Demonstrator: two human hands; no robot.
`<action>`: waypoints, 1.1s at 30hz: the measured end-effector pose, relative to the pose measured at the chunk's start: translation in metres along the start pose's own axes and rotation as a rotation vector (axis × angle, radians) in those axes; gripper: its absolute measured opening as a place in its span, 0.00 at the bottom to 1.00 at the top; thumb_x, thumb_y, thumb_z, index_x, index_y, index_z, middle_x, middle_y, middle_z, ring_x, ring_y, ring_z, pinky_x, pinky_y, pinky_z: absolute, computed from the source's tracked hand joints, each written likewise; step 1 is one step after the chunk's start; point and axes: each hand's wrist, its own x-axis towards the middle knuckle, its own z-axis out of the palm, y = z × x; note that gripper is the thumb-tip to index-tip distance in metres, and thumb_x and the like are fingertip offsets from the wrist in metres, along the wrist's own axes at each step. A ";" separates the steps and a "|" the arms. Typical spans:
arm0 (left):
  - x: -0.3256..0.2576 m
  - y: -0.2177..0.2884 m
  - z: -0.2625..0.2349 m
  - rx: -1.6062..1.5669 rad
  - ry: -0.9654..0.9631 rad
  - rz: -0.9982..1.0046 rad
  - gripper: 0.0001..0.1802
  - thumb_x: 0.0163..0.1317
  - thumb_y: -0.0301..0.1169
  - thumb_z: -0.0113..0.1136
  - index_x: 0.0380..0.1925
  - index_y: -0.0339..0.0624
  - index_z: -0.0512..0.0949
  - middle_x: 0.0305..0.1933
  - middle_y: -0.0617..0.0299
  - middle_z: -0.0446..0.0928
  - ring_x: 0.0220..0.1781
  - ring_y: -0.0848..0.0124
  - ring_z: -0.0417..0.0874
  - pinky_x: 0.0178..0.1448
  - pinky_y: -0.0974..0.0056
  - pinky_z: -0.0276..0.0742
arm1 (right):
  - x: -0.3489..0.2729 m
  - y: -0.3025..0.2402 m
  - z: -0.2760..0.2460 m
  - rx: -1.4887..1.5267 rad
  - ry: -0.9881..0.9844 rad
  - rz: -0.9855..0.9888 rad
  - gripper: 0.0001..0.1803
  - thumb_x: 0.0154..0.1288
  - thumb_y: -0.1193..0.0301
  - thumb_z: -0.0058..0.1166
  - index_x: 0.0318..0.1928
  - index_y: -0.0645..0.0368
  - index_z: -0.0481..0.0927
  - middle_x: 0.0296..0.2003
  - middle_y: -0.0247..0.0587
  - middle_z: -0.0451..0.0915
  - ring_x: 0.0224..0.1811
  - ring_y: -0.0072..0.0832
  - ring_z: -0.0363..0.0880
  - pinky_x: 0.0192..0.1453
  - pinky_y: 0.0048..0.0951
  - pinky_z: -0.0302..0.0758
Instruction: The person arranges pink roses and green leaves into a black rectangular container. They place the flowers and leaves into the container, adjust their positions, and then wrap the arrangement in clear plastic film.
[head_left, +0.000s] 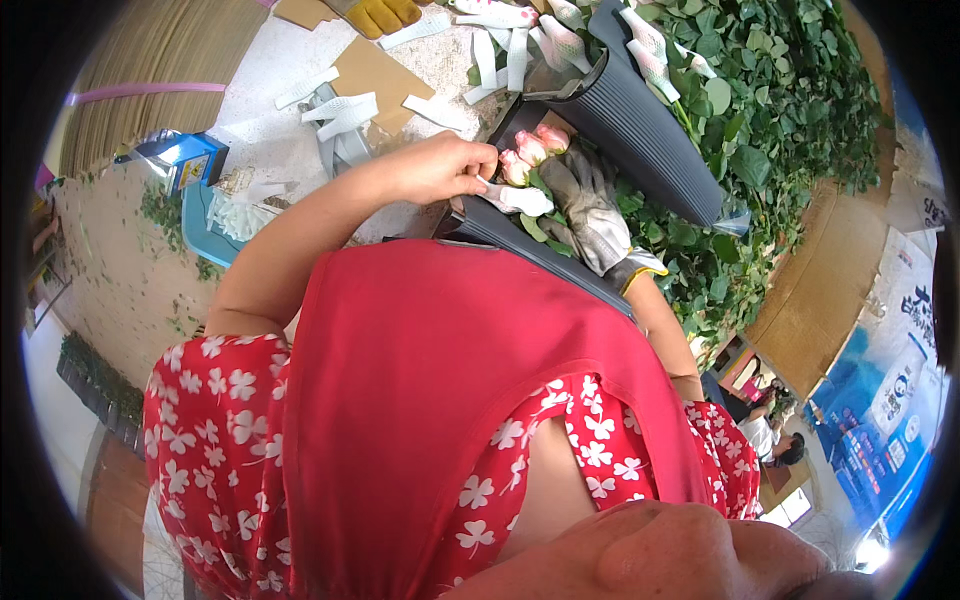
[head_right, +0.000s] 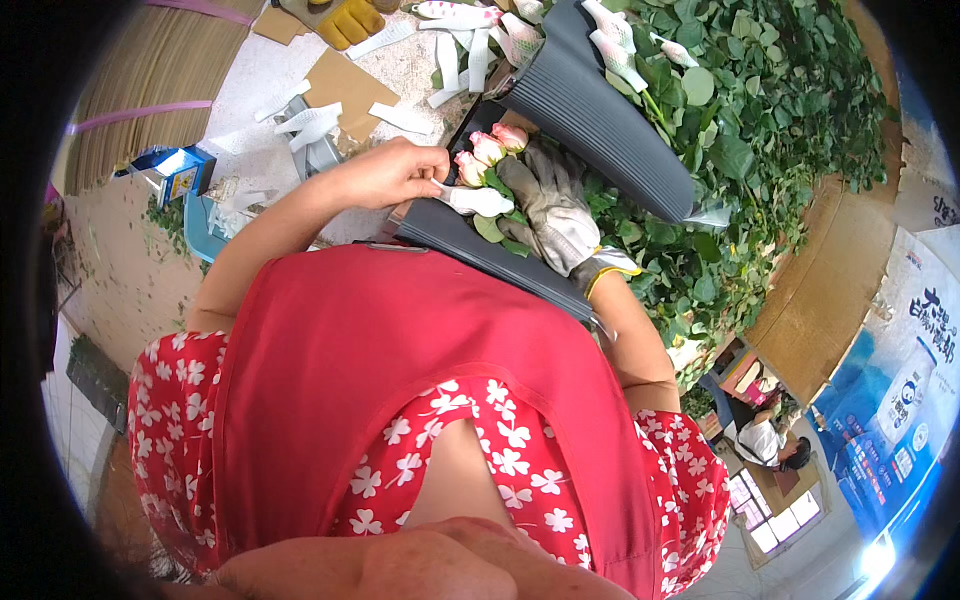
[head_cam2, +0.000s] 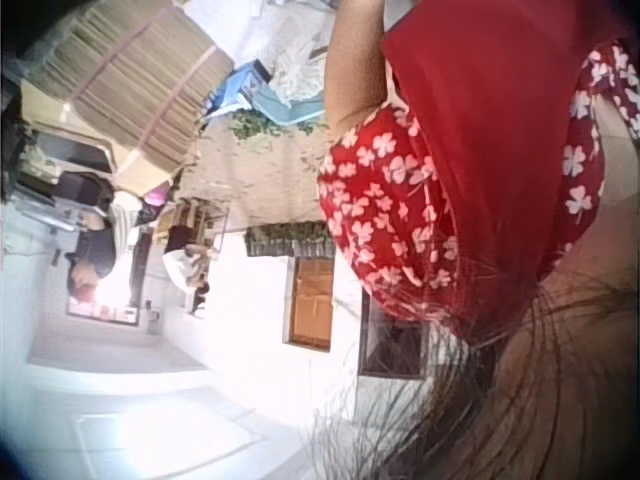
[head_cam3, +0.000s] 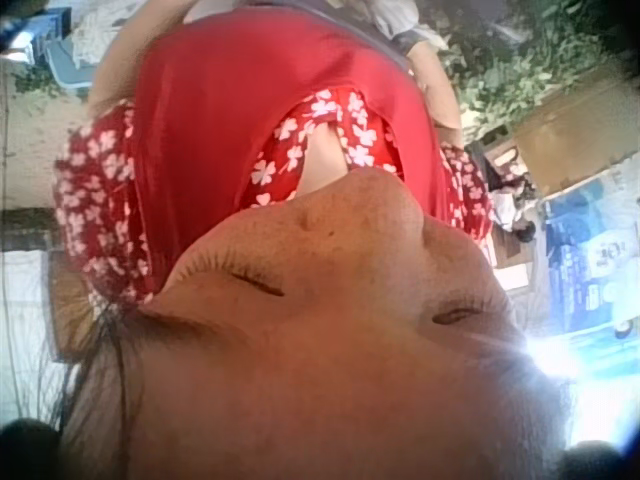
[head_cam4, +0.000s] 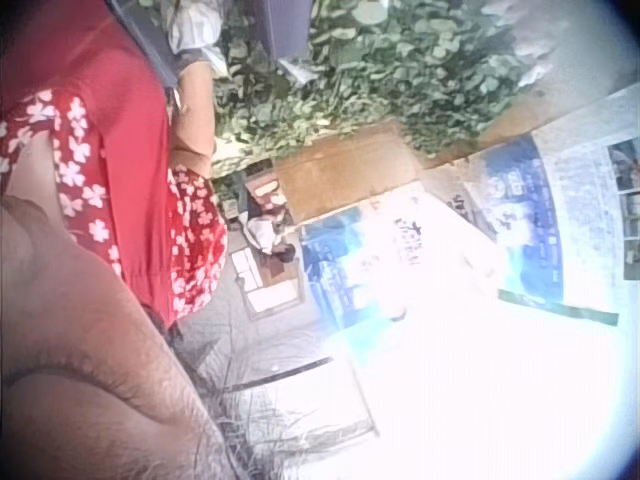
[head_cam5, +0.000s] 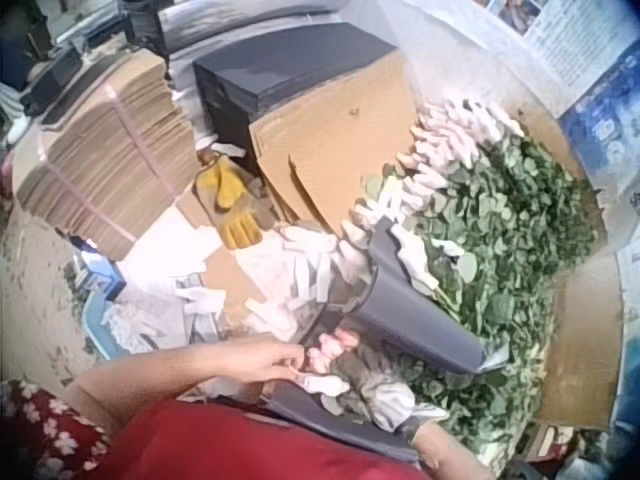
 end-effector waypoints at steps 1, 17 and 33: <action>-0.001 0.001 -0.005 -0.009 0.022 0.050 0.09 0.61 0.31 0.63 0.32 0.39 0.72 0.28 0.59 0.77 0.31 0.68 0.78 0.40 0.64 0.74 | 0.000 0.002 0.000 0.007 0.001 0.006 0.30 0.66 0.61 0.54 0.68 0.41 0.67 0.65 0.39 0.69 0.66 0.44 0.67 0.67 0.47 0.65; -0.035 0.008 -0.080 0.150 0.055 -0.065 0.12 0.60 0.29 0.67 0.33 0.36 0.72 0.28 0.59 0.75 0.32 0.68 0.78 0.41 0.62 0.77 | -0.003 0.006 -0.001 0.074 0.020 0.063 0.33 0.63 0.62 0.55 0.69 0.43 0.66 0.67 0.45 0.66 0.68 0.46 0.65 0.69 0.48 0.62; 0.004 0.019 -0.018 -0.078 0.081 0.049 0.10 0.64 0.31 0.63 0.35 0.35 0.76 0.31 0.57 0.79 0.35 0.67 0.80 0.43 0.64 0.76 | -0.005 0.006 -0.007 0.037 0.010 0.048 0.33 0.59 0.64 0.59 0.66 0.47 0.69 0.65 0.48 0.68 0.66 0.47 0.68 0.67 0.45 0.67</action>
